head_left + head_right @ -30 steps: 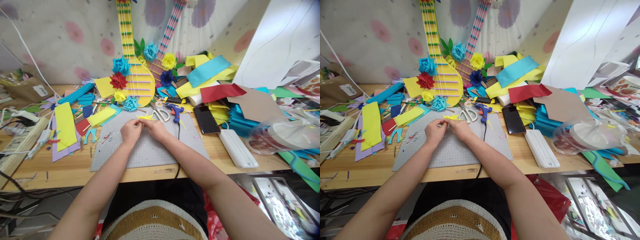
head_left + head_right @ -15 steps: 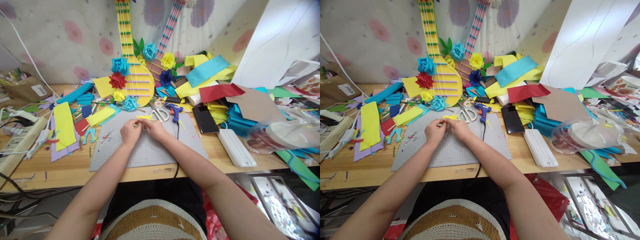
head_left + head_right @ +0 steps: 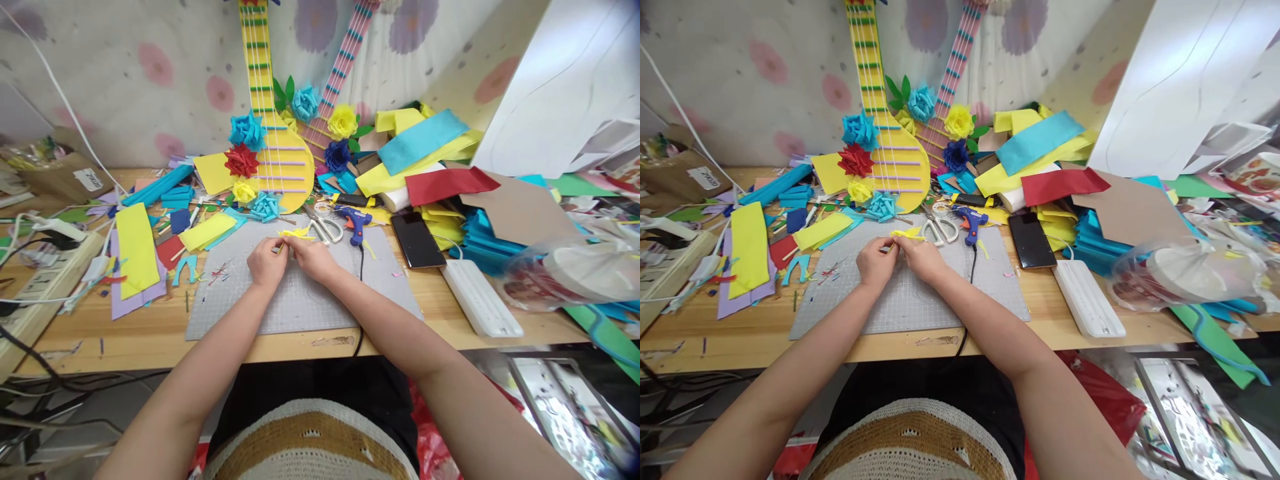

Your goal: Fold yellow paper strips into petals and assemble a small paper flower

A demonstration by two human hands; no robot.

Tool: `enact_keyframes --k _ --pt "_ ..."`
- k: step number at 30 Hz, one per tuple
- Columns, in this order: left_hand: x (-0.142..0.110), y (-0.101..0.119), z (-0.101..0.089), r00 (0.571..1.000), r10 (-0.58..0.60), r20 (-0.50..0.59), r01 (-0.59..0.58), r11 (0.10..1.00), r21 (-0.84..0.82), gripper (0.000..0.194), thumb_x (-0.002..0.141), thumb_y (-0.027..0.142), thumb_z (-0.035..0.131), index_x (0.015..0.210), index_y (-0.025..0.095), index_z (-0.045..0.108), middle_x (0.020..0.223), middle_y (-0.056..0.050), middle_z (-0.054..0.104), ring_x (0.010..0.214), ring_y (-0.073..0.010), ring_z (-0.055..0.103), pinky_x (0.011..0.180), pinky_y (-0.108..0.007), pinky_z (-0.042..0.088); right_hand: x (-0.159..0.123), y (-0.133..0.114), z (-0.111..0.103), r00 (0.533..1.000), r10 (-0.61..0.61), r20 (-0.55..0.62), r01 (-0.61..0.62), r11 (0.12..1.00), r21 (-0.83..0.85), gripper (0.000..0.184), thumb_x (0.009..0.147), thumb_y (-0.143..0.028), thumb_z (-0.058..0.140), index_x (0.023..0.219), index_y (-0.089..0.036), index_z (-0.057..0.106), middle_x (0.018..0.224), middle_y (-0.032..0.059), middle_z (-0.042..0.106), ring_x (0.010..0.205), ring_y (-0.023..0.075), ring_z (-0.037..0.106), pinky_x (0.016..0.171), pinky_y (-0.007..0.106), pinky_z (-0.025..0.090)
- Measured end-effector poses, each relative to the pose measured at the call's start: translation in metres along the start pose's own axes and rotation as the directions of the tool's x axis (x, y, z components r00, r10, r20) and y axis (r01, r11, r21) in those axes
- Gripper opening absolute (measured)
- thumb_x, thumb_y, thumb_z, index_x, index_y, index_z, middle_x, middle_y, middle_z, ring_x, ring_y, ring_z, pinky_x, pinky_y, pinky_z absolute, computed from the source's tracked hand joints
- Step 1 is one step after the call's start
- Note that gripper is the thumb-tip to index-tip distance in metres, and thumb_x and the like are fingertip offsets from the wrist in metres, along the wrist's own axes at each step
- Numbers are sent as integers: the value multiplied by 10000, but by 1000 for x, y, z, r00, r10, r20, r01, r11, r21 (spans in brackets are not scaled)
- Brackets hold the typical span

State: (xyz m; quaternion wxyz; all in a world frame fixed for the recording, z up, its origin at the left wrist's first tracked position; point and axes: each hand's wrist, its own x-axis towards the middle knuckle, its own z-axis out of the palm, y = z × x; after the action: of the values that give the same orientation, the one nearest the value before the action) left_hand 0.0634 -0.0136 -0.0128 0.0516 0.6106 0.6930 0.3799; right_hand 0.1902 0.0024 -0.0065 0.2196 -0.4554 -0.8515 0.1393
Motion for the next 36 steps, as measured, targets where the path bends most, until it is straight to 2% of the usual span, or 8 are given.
enact_keyframes --k 5,9,13,17,25,30,36 --pt "0 1 -2 999 -23 44 22 1000 14 178 779 305 525 742 208 670 830 -16 694 735 -152 619 664 -257 417 0 2 -4 1000 11 -4 -11 998 54 366 906 -209 348 1232 -209 515 1095 52 659 908 145 630 790 249 457" --pt "1 0 -3 997 -44 65 44 999 9 145 753 275 536 720 218 664 819 -17 697 760 -161 625 676 -262 421 -4 3 -8 1000 24 -6 -23 999 40 395 909 -259 373 1295 -216 443 1018 46 683 857 161 641 751 258 456" --pt "1 -2 -3 995 -71 65 71 997 10 164 755 302 525 720 225 665 808 -14 700 737 -163 623 676 -268 425 -6 2 -9 1000 -14 18 14 1000 12 385 890 -196 382 1264 -223 468 1014 38 682 876 153 632 750 246 444" --pt "0 -2 -2 997 -47 55 47 999 -1 188 765 314 518 717 212 668 806 -23 698 718 -158 620 671 -264 423 -5 1 -8 997 -27 69 28 999 -17 347 890 -167 355 1188 -186 532 951 44 686 855 149 626 732 241 441" --pt "1 -5 0 998 27 60 -31 997 75 193 786 292 502 741 210 672 822 -37 686 762 -166 615 683 -267 420 -4 8 -5 996 -64 56 62 997 45 357 878 -145 364 1192 -191 529 991 48 677 891 141 617 784 249 440" --pt "3 -5 1 994 72 84 -81 991 109 191 798 281 494 769 217 672 852 -39 686 823 -175 613 702 -267 416 -3 7 -5 999 -10 49 8 999 50 349 897 -180 358 1201 -213 525 985 44 680 844 133 626 762 247 448" --pt "5 -3 -1 995 31 93 -44 990 137 176 783 267 498 763 216 665 857 -42 687 818 -188 614 673 -278 407 -3 2 -8 995 69 70 -66 997 -42 391 905 -272 376 1289 -207 410 1039 73 669 851 183 637 735 283 450"
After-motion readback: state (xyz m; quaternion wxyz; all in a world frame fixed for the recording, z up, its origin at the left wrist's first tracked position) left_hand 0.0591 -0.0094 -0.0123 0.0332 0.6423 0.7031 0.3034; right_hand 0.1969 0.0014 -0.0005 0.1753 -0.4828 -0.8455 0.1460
